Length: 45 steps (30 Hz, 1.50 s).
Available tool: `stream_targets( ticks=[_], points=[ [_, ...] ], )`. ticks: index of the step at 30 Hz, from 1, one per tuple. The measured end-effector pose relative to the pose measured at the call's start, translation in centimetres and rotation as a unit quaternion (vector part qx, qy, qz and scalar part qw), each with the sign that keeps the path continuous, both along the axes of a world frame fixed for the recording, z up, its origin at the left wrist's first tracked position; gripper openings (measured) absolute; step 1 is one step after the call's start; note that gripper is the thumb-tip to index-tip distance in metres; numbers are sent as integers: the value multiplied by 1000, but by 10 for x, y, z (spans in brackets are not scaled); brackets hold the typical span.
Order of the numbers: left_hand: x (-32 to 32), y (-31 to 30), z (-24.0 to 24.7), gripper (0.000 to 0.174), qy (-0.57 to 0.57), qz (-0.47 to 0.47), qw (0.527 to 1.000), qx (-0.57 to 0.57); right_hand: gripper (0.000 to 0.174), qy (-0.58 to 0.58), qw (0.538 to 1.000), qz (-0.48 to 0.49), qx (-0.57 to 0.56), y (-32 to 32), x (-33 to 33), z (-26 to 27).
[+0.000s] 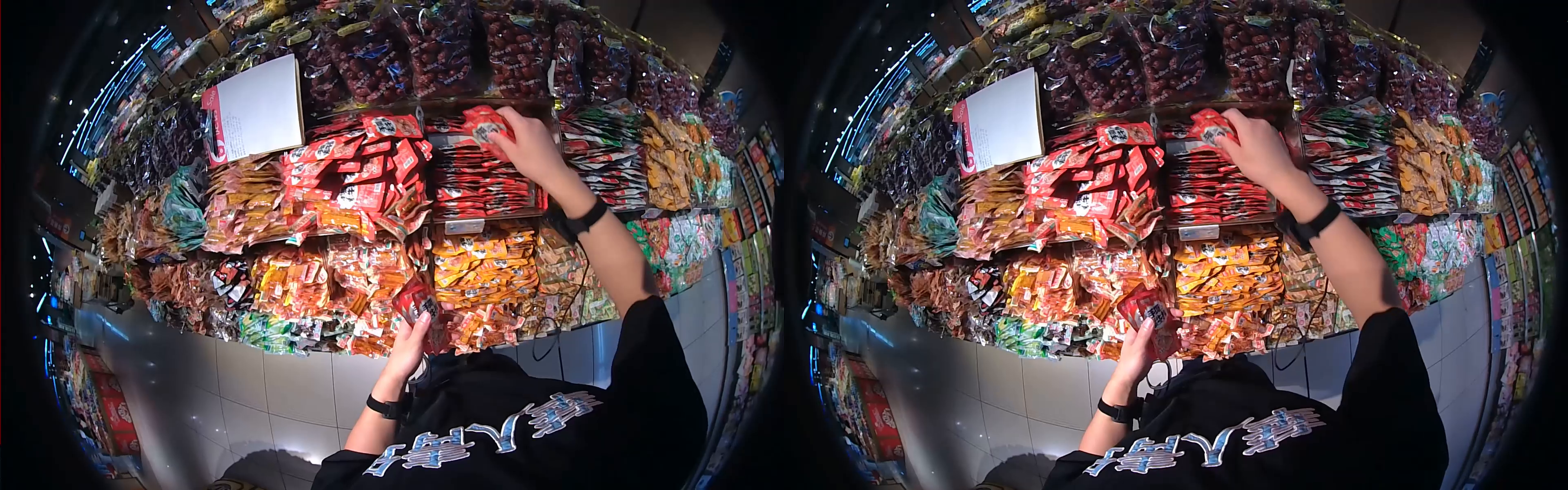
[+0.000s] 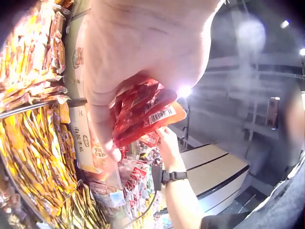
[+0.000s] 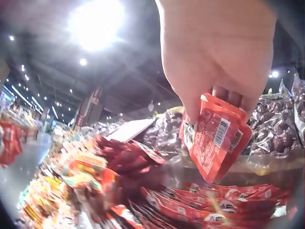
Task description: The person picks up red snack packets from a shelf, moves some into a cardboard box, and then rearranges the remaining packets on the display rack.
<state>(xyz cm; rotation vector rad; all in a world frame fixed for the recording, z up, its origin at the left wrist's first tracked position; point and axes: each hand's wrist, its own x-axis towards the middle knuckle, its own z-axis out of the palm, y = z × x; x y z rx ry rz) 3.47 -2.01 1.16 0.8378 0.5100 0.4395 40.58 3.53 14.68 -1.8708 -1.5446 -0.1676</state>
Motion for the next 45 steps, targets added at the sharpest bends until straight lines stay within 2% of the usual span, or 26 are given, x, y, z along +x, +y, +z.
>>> stream_targets(
  ticks=[2,5,6,8,9,12,15,18,19,20,22,24,25,26,28,29,30,33,34,36,38,39,40,42,45],
  points=[
    [-10,13,-6,41,-7,8,1000,3,28,-52,998,-11,-34,35,-1,1],
    [-25,29,-10,38,-13,23,1000,-1,24,-129,989,29,-65,81,1,-28],
    [-29,32,-11,38,-16,25,1000,-3,29,-110,981,42,-154,92,1,-36],
    [-36,39,-12,38,-20,25,999,-5,38,-149,961,95,-211,105,1,-60],
    [-38,42,-11,38,-31,22,999,-8,47,-134,959,98,-228,107,1,-73],
    [-44,47,-9,43,-34,5,999,-24,49,-167,962,85,-196,104,-3,-82],
    [-44,57,-8,50,-55,-17,998,-36,44,-228,971,63,-23,92,-11,-68],
    [-39,67,-8,66,-58,-13,998,-37,37,16,997,65,32,61,-45,-41],
    [-34,66,3,67,-53,8,994,-91,32,65,995,62,51,45,-61,-39],
    [-31,71,-3,64,-51,9,995,-91,32,165,983,80,25,26,-84,-32],
    [-23,78,-12,64,-50,5,996,-71,33,299,938,146,-98,-7,-117,-40],
    [-11,80,-25,46,-81,28,988,-128,33,349,900,198,-168,-34,-152,-49],
    [-5,76,-6,44,-24,62,993,-95,36,357,884,213,-216,-43,-163,-51],
    [8,69,17,42,-23,92,991,-93,39,363,866,225,-261,-49,-172,-51],
    [25,68,6,42,12,110,991,72,40,482,801,255,-246,-54,-181,-63],
    [22,73,17,49,111,29,982,148,37,538,786,242,-188,-57,-184,-71],
    [19,78,27,59,197,-59,951,231,34,589,764,229,-130,-60,-185,-74],
    [31,72,6,63,162,-82,950,253,33,571,791,159,-148,-68,-174,-81],
    [31,72,-2,61,139,-91,947,276,35,615,763,146,-133,-69,-170,-60],
    [32,67,12,51,114,-102,967,206,39,388,908,152,-46,-58,-128,-62],
    [24,69,3,44,119,-134,951,253,39,225,974,-6,-3,-42,-83,-33],
    [18,69,-1,42,121,-150,941,277,40,151,988,-27,2,-33,-56,-23],
    [13,68,-1,32,149,-149,945,249,40,75,996,-47,7,-23,-29,-15],
    [3,69,-17,29,147,-144,934,292,42,-6,999,-44,8,-3,15,-16],
    [-7,64,-16,28,142,-119,951,249,40,-134,989,-17,-55,17,66,-40]
  ],
)
